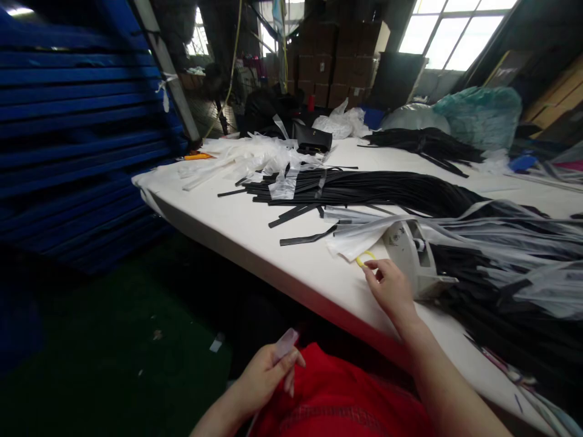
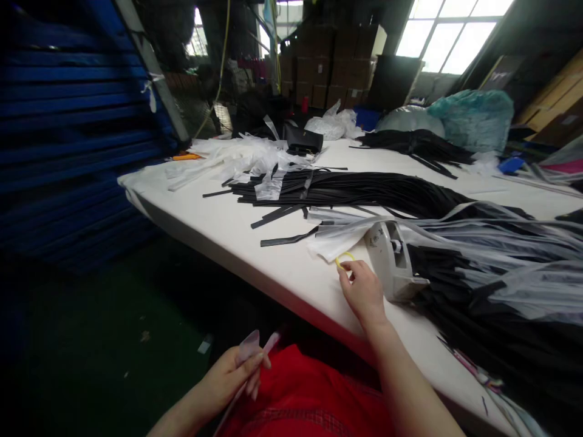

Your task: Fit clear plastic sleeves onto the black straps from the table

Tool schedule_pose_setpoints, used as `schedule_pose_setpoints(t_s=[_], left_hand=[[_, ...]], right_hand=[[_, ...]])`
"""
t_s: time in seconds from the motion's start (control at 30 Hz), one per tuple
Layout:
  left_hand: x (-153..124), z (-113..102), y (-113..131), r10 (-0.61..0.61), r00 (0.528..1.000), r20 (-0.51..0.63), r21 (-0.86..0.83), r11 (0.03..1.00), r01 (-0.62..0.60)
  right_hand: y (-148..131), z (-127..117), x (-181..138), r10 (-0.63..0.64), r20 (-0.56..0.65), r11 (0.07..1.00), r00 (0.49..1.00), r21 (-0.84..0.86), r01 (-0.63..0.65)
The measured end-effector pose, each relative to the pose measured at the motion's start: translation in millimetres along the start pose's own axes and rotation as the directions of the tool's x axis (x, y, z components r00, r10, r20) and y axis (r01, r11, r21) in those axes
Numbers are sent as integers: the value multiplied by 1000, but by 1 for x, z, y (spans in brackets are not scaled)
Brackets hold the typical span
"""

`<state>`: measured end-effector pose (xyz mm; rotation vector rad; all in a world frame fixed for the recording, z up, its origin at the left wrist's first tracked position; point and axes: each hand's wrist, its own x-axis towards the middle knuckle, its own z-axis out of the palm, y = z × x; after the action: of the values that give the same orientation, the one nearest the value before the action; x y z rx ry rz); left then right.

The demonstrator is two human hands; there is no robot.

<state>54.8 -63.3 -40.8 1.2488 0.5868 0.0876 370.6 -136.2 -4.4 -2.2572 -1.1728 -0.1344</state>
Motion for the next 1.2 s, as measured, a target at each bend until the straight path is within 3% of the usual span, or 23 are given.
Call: schedule_pose_setpoints(t_s=[0.1, 0.23, 0.37, 0.53, 0.67, 0.8, 0.9, 1.07, 1.2], left_hand=[[3, -2, -1, 21, 1000, -18, 10, 1000, -21], [4, -4, -2, 30, 999, -35, 10, 999, -30], [3, -9, -6, 17, 999, -45, 30, 999, -16], [3, -14, -6, 11, 998, -66, 34, 999, -9], [3, -14, 0, 24, 998, -63, 31, 999, -23], [3, -15, 2, 34, 997, -72, 17, 999, -33], [3, -17, -4, 52, 995, -90, 10, 999, -51], [-1, -23, -18, 33, 994, -100, 11, 999, -32], [9, -14, -6, 79, 997, -5, 196, 978, -76]], right_hand=[[14, -2, 13, -50, 58, 973, 997, -224, 61], [18, 0, 23, -71, 264, 880, 962, -437, 185], [17, 1, 28, -94, 369, 834, 925, -478, 275], [4, 4, 36, -181, 305, 847, 935, -434, 306], [-19, 21, 52, -308, 391, 813, 867, -365, 454], [-36, 36, 67, -301, 474, 760, 828, -405, 508], [-34, 39, 72, -306, 456, 774, 836, -392, 497], [-26, 32, 76, -359, 299, 835, 884, -321, 448], [-60, 24, 70, -404, 189, 860, 895, -255, 442]])
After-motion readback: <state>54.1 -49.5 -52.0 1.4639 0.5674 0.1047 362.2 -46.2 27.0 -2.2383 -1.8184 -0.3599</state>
